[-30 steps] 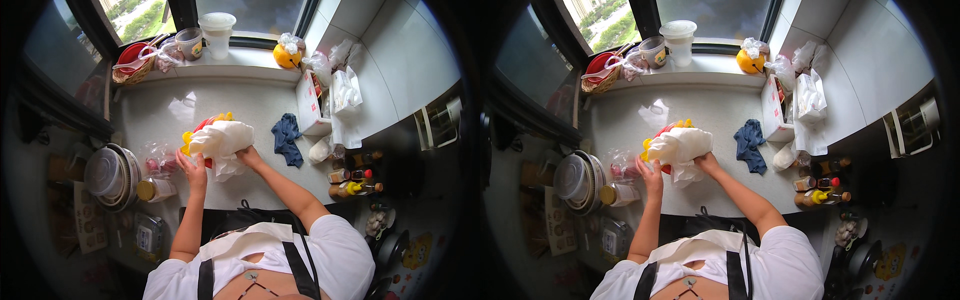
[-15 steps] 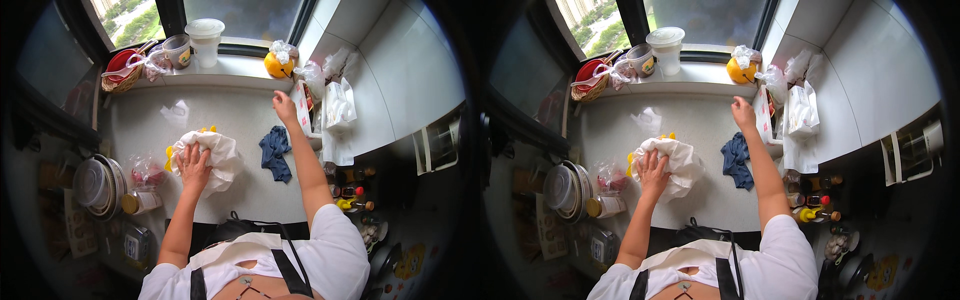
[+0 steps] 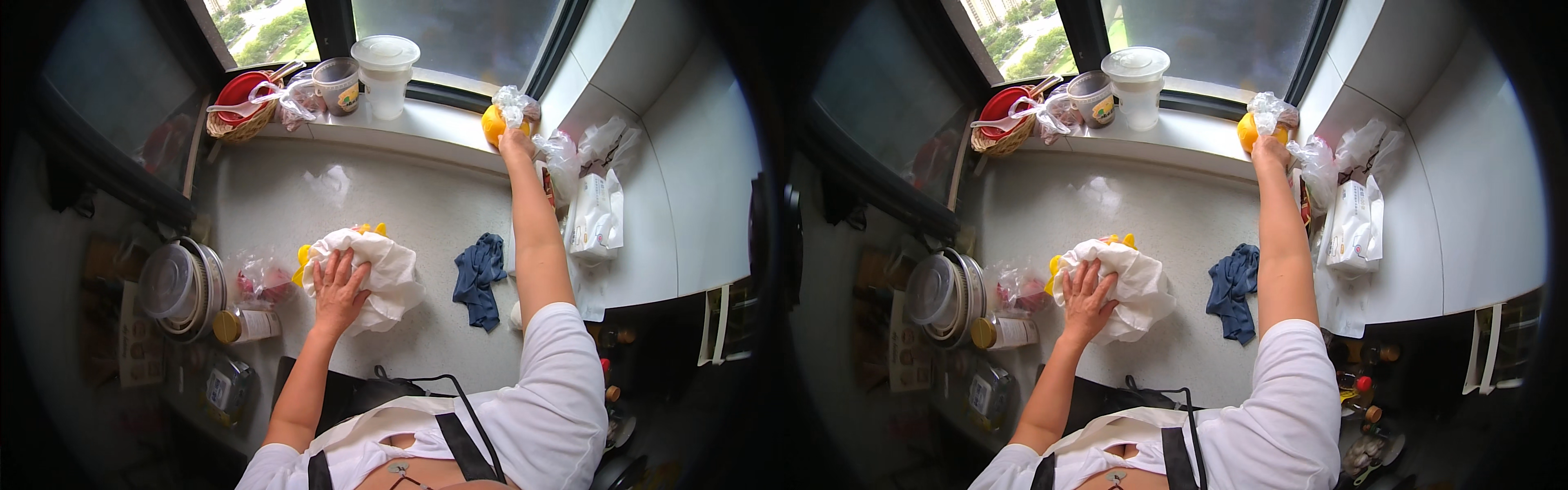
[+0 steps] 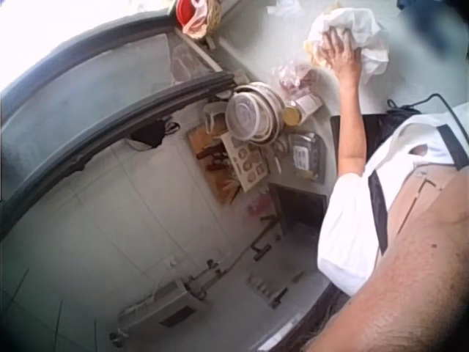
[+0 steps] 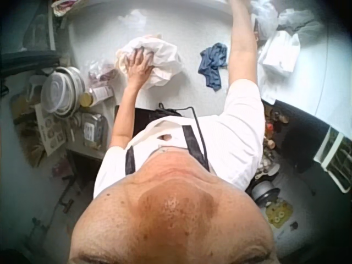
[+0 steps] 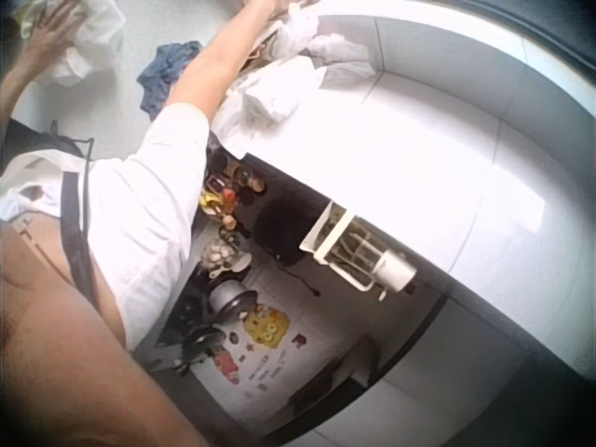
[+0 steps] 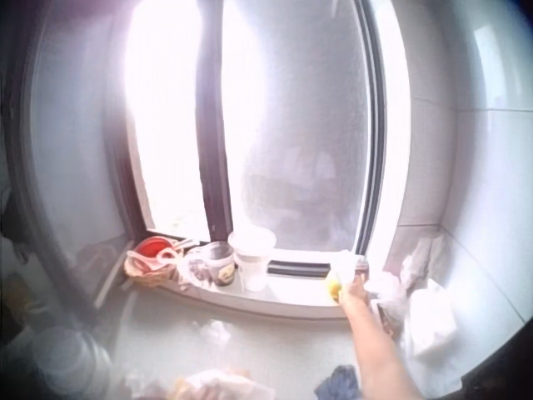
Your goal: The person wipes a countertop with a blue cloth, moves a bowl of red meat, and cleans the window sill and window frame with the cloth.
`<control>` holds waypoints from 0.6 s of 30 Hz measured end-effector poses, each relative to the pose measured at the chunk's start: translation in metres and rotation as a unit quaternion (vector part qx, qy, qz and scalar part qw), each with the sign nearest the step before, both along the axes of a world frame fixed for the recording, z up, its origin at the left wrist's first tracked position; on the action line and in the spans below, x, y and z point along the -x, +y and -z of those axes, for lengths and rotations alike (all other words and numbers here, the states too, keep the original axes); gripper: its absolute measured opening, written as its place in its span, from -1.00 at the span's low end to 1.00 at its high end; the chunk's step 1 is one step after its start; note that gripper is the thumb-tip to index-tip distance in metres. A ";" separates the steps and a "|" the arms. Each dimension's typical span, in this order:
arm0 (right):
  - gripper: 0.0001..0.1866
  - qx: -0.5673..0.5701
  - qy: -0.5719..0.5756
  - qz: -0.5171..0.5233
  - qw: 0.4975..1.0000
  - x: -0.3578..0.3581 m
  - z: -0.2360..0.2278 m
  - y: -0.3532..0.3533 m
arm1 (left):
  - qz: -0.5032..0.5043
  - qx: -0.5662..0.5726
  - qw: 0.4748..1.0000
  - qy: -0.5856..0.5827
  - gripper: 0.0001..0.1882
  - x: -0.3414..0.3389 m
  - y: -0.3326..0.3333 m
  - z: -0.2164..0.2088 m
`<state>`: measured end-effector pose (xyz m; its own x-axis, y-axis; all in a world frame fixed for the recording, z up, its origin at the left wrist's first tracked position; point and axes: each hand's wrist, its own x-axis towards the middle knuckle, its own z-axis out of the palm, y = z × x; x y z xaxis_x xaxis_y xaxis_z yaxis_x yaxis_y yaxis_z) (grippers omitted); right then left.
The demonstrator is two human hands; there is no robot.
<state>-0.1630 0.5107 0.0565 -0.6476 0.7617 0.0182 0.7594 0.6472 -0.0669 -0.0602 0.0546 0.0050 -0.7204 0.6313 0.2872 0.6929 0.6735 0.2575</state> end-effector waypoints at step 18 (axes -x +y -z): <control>-0.56 -0.111 0.101 -0.028 0.988 -0.033 0.000 -0.040 | 0.006 -0.006 1.000 0.015 -0.38 -0.001 -0.002 0.003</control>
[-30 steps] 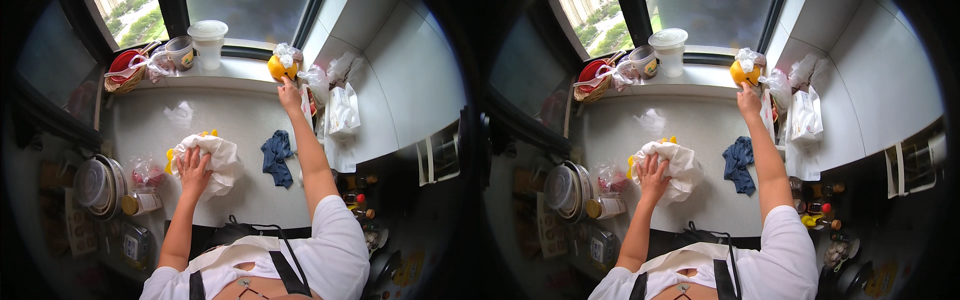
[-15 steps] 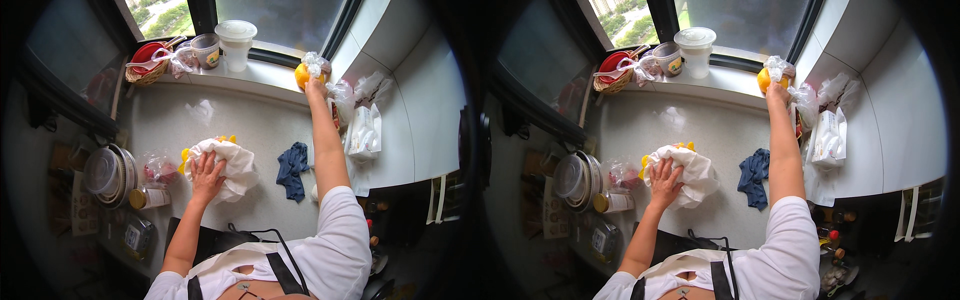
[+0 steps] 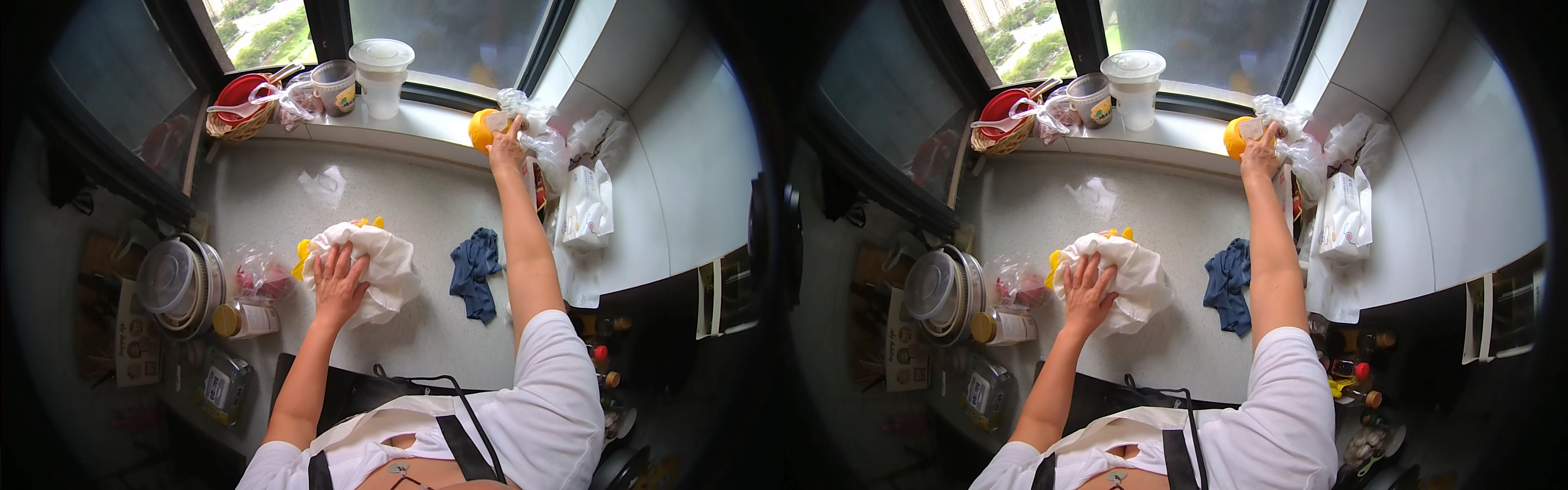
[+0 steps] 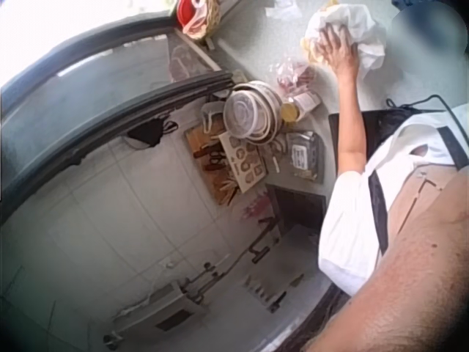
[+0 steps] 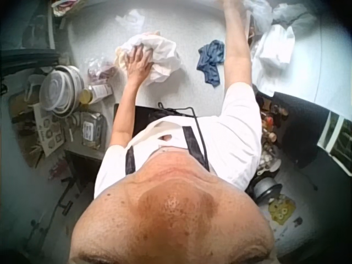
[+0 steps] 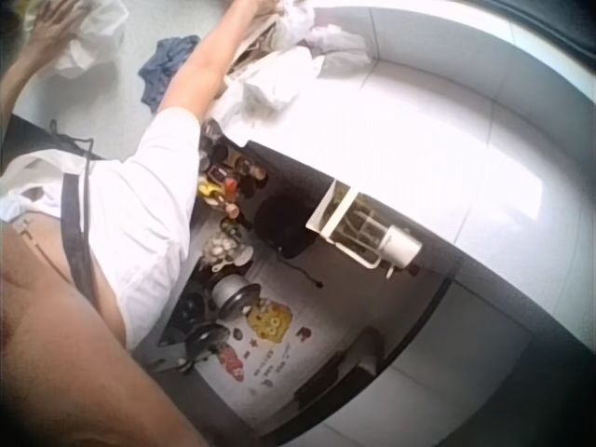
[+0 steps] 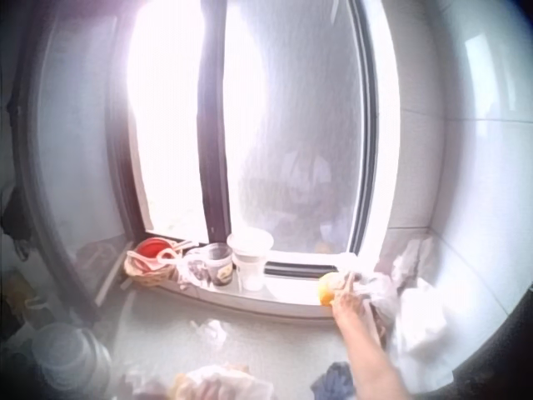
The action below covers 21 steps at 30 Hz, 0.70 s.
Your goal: The person wipes a countertop with a blue cloth, moves a bowl of red meat, and cleans the window sill and window frame with the cloth.
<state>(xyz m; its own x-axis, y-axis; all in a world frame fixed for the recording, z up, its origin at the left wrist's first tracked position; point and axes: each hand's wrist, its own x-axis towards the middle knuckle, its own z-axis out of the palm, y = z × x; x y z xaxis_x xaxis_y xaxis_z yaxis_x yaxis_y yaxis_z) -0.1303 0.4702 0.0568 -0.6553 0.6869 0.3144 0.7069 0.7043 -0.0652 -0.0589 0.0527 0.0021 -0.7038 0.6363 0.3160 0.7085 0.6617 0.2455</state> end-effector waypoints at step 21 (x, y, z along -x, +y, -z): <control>-0.63 0.058 -0.002 -0.284 0.957 -0.175 0.071 -0.168 | -0.005 -0.028 0.999 0.031 -0.38 -0.003 -0.001 0.010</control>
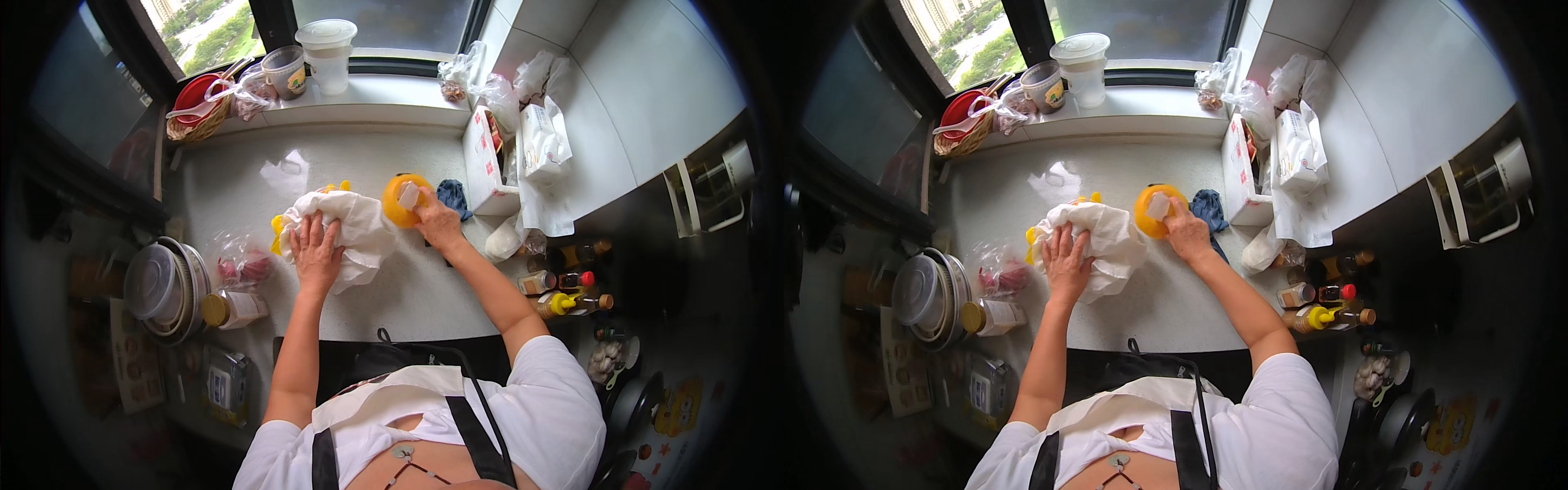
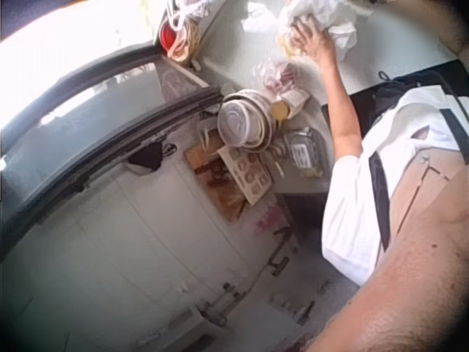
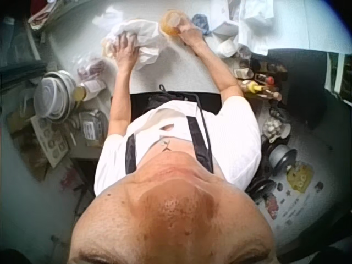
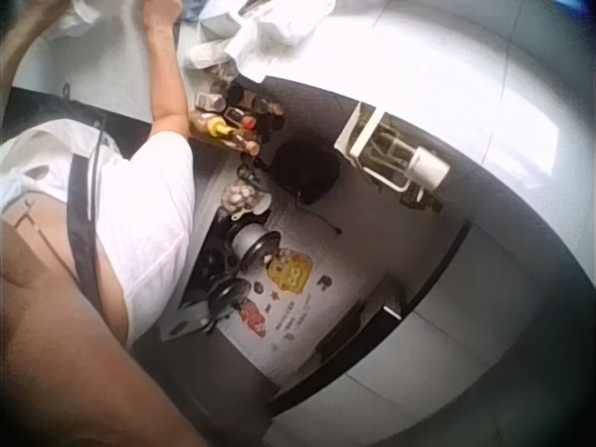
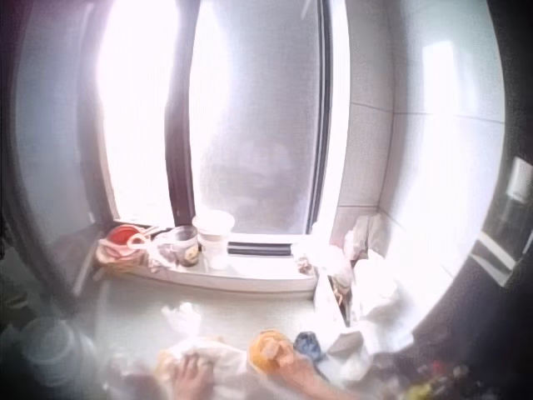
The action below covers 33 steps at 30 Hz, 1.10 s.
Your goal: The person wipes a countertop with a blue cloth, moves a bowl of red meat, and cleans the window sill and window frame with the cloth.
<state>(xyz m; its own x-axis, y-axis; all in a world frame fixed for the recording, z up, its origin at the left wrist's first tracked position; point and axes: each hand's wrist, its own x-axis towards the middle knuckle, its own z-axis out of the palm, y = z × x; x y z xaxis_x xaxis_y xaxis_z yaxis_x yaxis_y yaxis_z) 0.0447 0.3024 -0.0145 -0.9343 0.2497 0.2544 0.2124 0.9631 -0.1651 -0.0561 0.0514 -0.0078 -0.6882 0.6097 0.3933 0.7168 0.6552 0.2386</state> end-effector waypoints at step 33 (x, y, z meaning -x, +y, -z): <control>-0.40 0.187 0.186 0.164 0.950 0.209 0.023 0.242 | -0.002 -0.010 0.998 -0.063 -0.39 -0.016 -0.002 -0.022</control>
<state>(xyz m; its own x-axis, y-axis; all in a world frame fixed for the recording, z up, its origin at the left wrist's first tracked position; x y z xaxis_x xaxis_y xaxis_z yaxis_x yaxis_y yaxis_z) -0.1639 0.5446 -0.0372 -0.6534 0.6505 0.3873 0.3514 0.7137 -0.6059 -0.0405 0.0489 0.0144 -0.7355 0.5994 0.3159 0.6776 0.6521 0.3400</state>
